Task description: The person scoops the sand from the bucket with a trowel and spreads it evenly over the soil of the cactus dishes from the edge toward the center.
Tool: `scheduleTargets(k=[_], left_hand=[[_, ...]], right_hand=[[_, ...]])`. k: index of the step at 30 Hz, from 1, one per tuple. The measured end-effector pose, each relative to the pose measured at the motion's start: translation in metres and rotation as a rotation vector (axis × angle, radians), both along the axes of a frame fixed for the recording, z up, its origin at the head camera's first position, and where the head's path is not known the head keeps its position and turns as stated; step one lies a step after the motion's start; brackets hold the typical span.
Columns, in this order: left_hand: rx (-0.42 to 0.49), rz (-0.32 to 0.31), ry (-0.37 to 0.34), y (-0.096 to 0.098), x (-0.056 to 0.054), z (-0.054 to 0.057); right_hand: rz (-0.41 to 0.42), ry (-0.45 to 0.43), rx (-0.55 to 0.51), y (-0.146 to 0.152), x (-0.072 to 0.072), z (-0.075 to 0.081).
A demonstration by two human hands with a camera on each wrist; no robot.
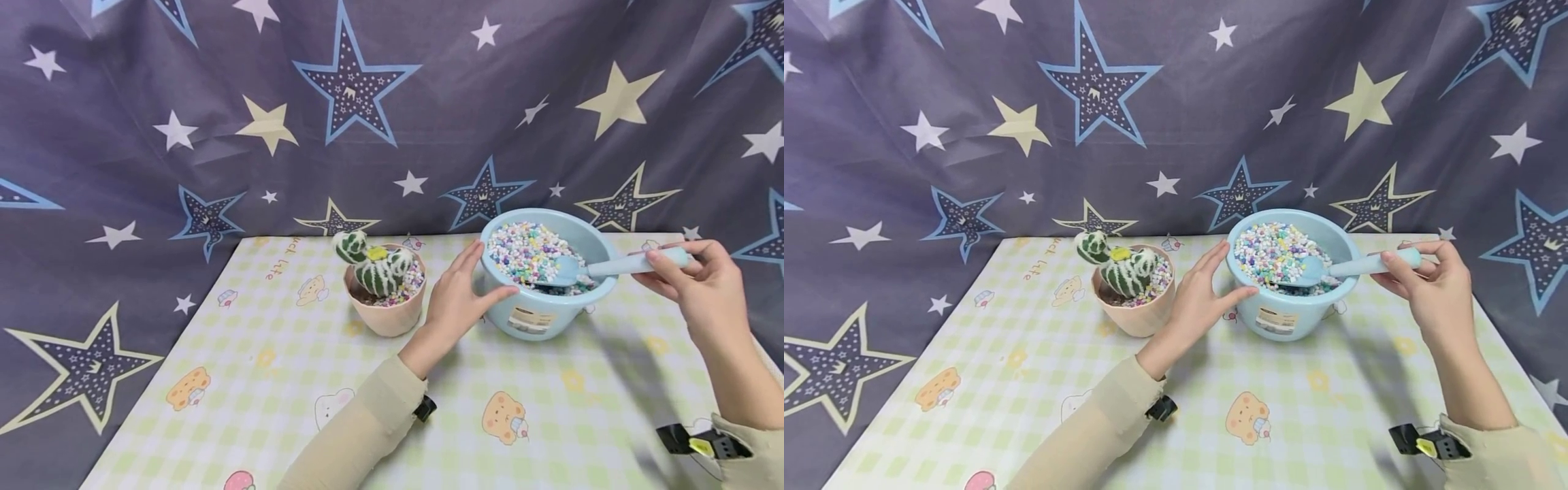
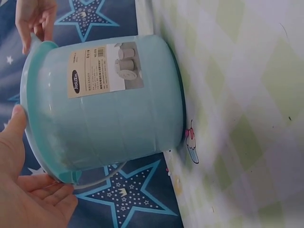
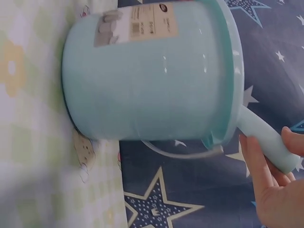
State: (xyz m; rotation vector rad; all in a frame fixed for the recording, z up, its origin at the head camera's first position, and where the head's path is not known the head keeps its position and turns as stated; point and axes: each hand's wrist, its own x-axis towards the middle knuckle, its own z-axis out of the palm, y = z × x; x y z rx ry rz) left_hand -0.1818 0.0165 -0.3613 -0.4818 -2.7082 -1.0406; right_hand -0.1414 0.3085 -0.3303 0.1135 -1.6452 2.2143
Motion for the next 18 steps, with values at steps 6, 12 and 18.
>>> scheduleTargets(k=[6, 12, 18], left_hand=[[-0.010, 0.011, 0.008, -0.002, 0.000, 0.000], [-0.024, 0.019, 0.022, -0.004, 0.000, 0.001], [-0.056, -0.008, 0.027, -0.002, 0.001, 0.003]], right_hand=[[0.047, 0.068, -0.071, -0.014, -0.001, -0.005], [0.090, 0.110, -0.143, -0.021, -0.001, -0.007], [0.047, 0.109, -0.168, -0.017, 0.004, -0.007]])
